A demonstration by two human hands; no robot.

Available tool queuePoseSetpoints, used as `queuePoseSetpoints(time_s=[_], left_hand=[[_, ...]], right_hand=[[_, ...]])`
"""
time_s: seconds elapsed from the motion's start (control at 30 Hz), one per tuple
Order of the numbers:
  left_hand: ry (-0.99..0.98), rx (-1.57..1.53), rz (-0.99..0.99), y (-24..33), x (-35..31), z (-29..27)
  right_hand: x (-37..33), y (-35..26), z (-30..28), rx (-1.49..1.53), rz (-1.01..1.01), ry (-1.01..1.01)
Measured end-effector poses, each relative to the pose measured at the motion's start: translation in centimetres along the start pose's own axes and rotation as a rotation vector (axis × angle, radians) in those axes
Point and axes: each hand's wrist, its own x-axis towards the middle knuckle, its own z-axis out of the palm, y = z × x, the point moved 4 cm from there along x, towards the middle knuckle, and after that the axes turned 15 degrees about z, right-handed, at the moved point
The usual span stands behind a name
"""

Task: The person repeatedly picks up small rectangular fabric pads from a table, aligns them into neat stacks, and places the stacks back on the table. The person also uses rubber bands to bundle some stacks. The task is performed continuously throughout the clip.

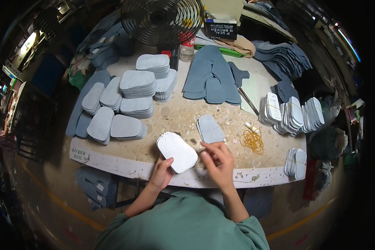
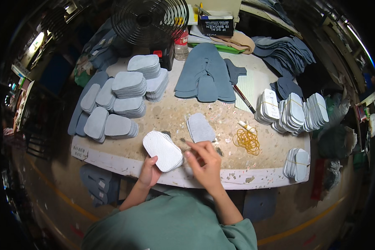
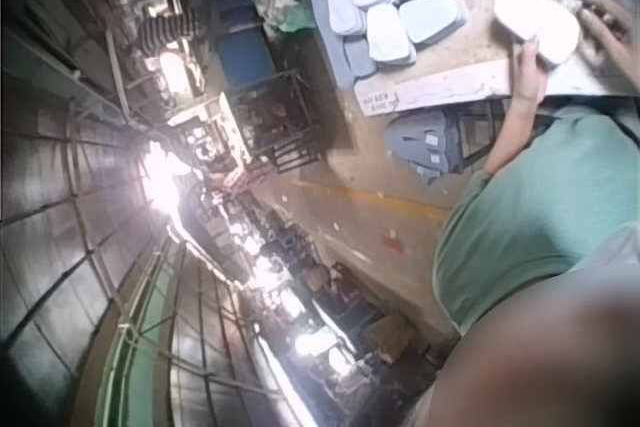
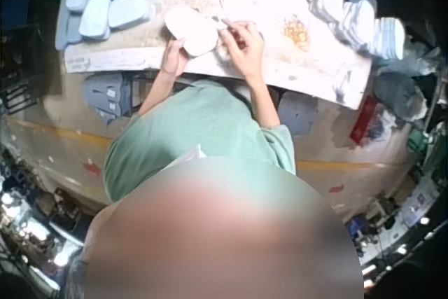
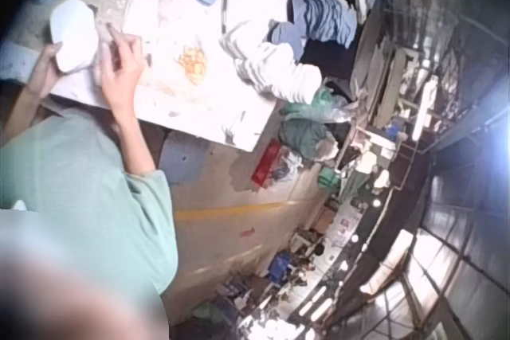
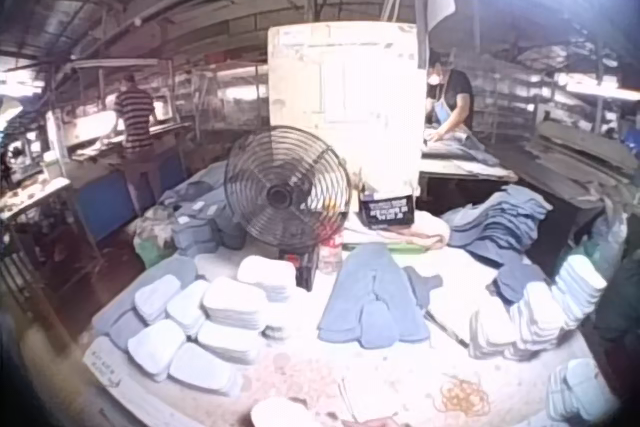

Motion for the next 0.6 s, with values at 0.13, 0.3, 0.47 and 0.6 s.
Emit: queuePoseSetpoints(time_s=[0.13,0.3,0.47,0.6], left_hand=[[-0.093,-0.002,0.026,0.0,0.2,0.1],[-0.057,0.008,0.008,-0.4,0.0,-0.2],[-0.011,-0.195,-0.008,-0.2,0.0,-0.2],[-0.006,-0.031,0.028,0.2,-0.1,0.3]], right_hand=[[-1.0,-0.8,1.3,-0.206,-0.156,0.015],[-1.5,-1.6,1.3,-0.181,-0.199,0.070],[-0.5,-0.8,-1.1,0.252,-0.058,0.230],[0.5,-1.3,-1.7,-0.133,-0.267,0.303]])
